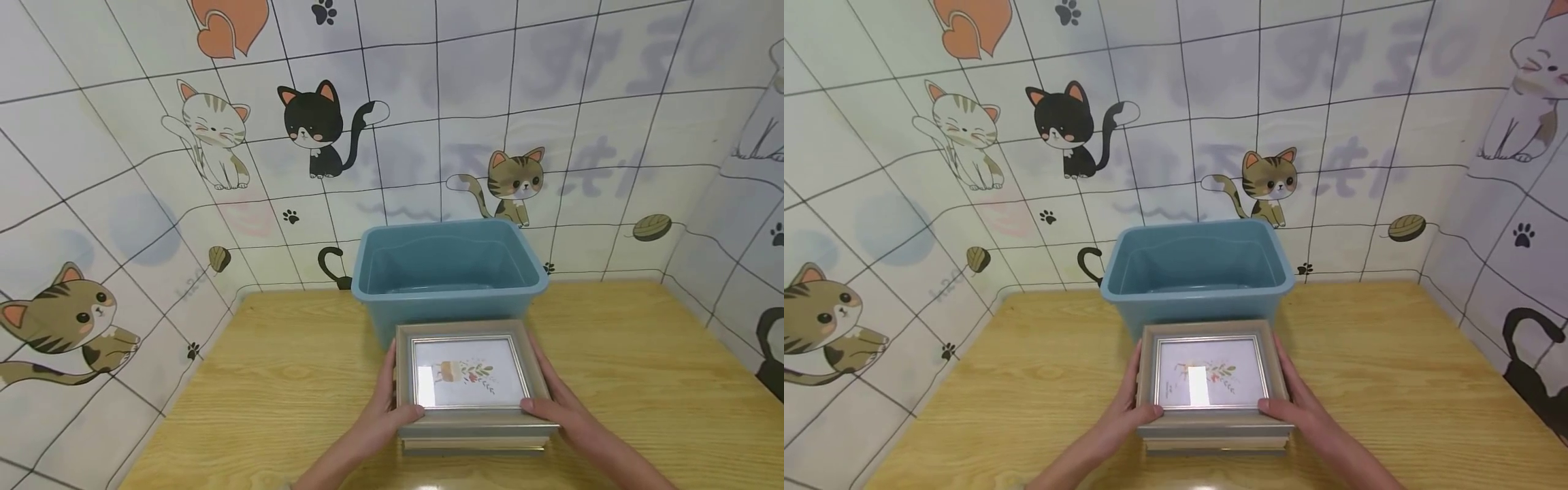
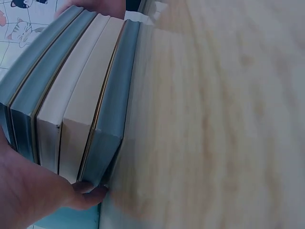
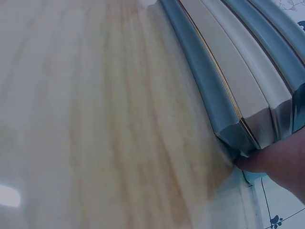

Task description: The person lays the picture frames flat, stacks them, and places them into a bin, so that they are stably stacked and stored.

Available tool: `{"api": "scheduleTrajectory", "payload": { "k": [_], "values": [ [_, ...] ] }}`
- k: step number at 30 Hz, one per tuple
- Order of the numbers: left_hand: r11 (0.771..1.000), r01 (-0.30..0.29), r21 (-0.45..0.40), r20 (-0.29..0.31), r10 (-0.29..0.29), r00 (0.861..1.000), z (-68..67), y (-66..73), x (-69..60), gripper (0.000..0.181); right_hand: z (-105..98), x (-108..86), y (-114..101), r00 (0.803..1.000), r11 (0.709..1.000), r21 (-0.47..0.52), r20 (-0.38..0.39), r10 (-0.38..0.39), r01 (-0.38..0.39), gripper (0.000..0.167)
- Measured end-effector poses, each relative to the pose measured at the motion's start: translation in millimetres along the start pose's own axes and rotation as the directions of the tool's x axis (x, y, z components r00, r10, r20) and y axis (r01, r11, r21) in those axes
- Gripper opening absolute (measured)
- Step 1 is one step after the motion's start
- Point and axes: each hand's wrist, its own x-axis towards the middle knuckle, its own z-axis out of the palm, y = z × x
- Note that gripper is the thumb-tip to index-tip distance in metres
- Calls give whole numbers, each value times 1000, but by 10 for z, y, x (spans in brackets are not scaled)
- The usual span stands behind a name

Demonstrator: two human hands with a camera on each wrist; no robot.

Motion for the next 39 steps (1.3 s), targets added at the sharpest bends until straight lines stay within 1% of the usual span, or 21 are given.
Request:
{"api": "scheduleTrajectory", "payload": {
  "k": [3,5,9,15,18,20,23,27,30,34,36,39],
  "values": [
    [1000,-14,7,-18,14,1000,18,7,-24,108,17,-36,20,1000,1000,29,-9,-4,5,94],
    [1000,-18,24,-35,19,999,31,16,-37,108,25,-55,27,1000,1000,24,-20,0,1,94],
    [999,-32,42,-56,35,998,52,31,-54,107,45,-81,30,999,999,52,-32,-9,10,94],
    [996,-15,83,-97,23,995,62,51,-40,107,84,-89,12,998,998,57,-50,-29,32,96],
    [997,1,83,-113,8,994,72,84,-37,108,85,-96,-6,998,999,20,-50,-36,37,96],
    [998,11,63,-113,-4,994,77,117,-37,108,82,-102,-28,999,1000,-9,-47,-22,21,94],
    [998,54,26,-101,-51,994,76,199,-54,107,84,-104,-77,999,999,-42,-48,7,-9,92],
    [995,97,-16,-82,-98,992,50,341,-72,105,103,-105,-183,999,999,-27,-45,29,-30,91],
    [994,100,-34,-76,-102,992,31,436,-72,105,115,-110,-287,997,998,5,-51,59,-59,91],
    [992,119,-42,-88,-123,989,20,568,-78,105,116,-119,-448,993,993,39,-52,110,-108,90],
    [991,124,-45,-96,-128,987,7,658,-89,105,108,-117,-530,992,992,44,-43,121,-119,90],
    [991,114,-65,-94,-120,988,-31,818,-105,105,98,-99,-671,991,991,56,-36,126,-124,89]
  ]
}}
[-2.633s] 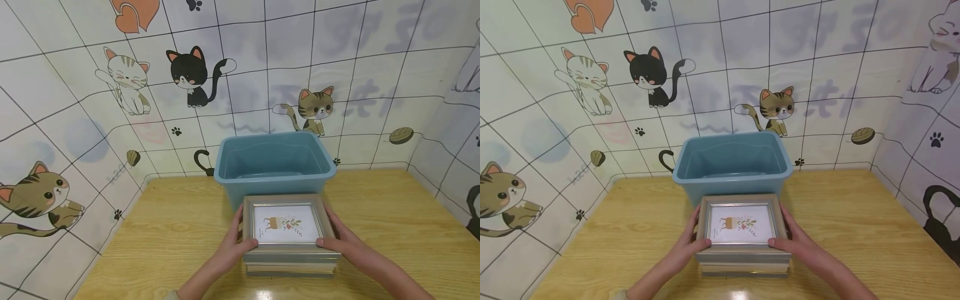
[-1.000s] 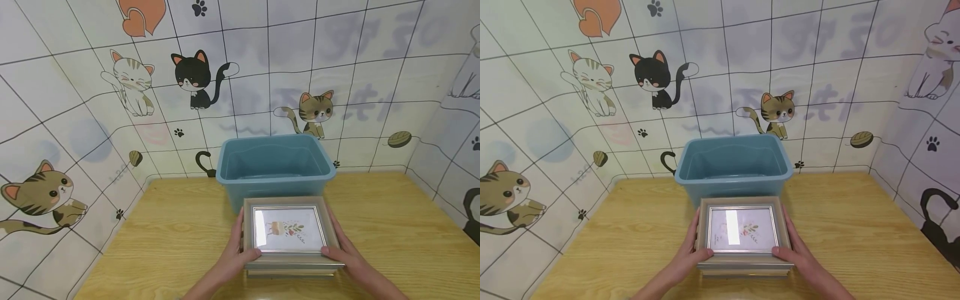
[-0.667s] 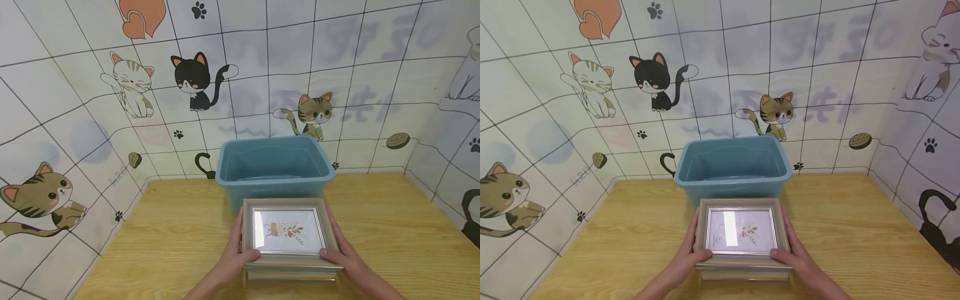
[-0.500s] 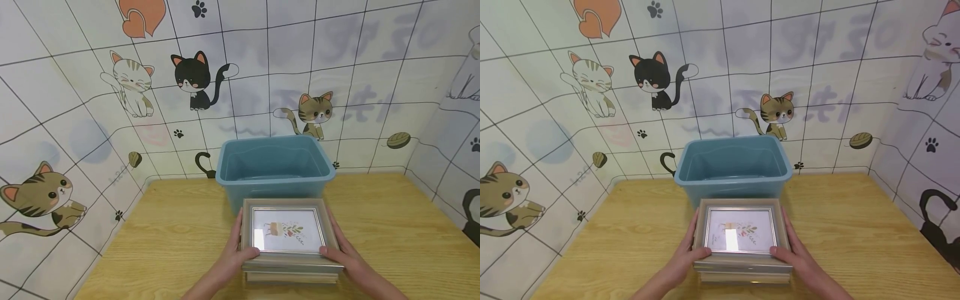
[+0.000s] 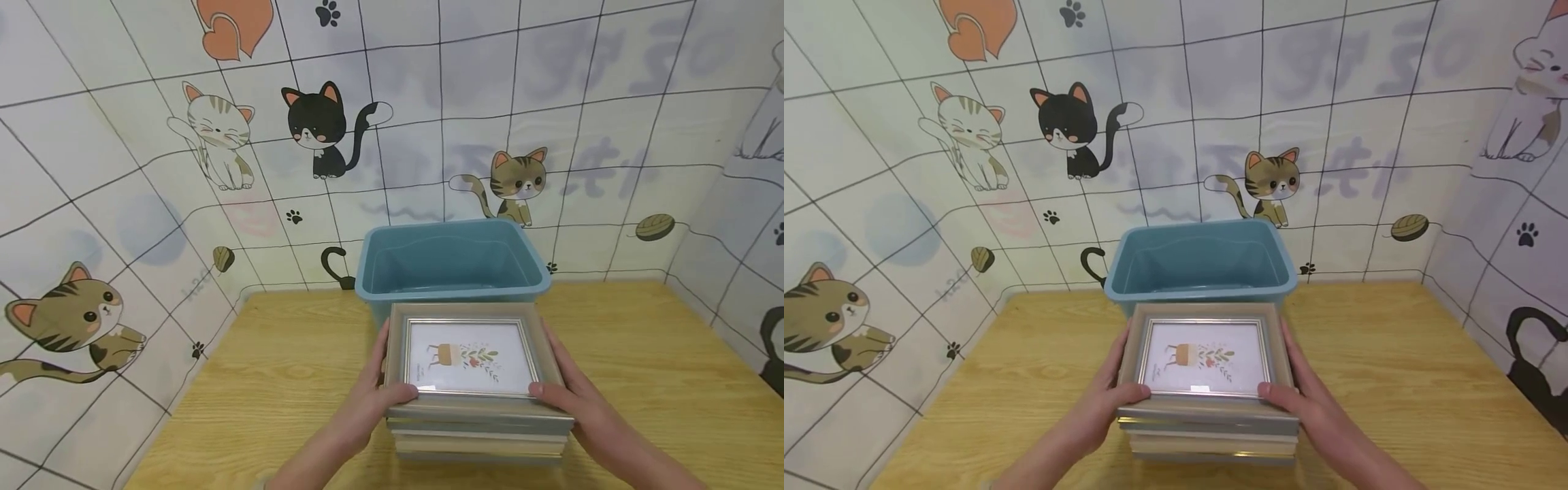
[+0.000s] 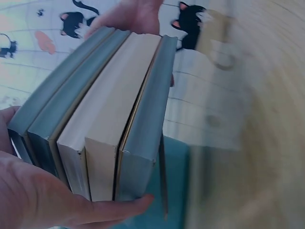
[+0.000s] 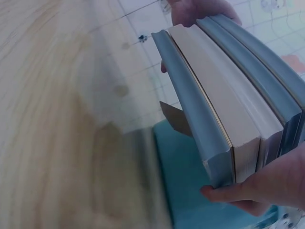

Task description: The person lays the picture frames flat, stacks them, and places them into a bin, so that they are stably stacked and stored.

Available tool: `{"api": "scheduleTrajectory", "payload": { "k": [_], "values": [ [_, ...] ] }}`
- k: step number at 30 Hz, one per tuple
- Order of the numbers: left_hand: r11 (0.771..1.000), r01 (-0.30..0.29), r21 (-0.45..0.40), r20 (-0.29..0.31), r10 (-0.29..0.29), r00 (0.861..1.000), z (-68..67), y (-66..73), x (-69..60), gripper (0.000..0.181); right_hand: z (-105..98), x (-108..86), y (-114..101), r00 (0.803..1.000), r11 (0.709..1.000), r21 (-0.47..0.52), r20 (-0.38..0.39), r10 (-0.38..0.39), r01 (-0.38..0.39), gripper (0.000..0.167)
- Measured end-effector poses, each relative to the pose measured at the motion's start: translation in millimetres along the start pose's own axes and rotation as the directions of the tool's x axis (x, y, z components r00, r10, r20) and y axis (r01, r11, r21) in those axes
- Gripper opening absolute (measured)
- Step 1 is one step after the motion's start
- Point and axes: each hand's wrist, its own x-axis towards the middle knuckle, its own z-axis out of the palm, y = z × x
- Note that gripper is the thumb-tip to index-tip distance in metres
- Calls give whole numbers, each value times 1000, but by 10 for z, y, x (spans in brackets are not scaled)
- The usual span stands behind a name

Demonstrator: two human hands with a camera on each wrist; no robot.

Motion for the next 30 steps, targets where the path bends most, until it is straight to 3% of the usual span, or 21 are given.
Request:
{"api": "scheduleTrajectory", "payload": {
  "k": [7,17,25,30],
  "values": [
    [999,-31,-24,6,31,1000,-69,434,-13,106,-28,65,-363,1000,1000,-7,12,-24,24,87],
    [999,-3,-38,-56,1,998,-99,885,47,102,-122,181,-836,998,999,-29,45,-37,39,81],
    [999,-15,-47,-101,10,995,-175,1216,222,99,-166,360,-1237,996,997,-13,56,-75,76,75],
    [998,-23,-67,-82,17,996,-266,1411,432,97,-193,564,-1466,992,995,-3,80,-97,97,73]
  ]
}}
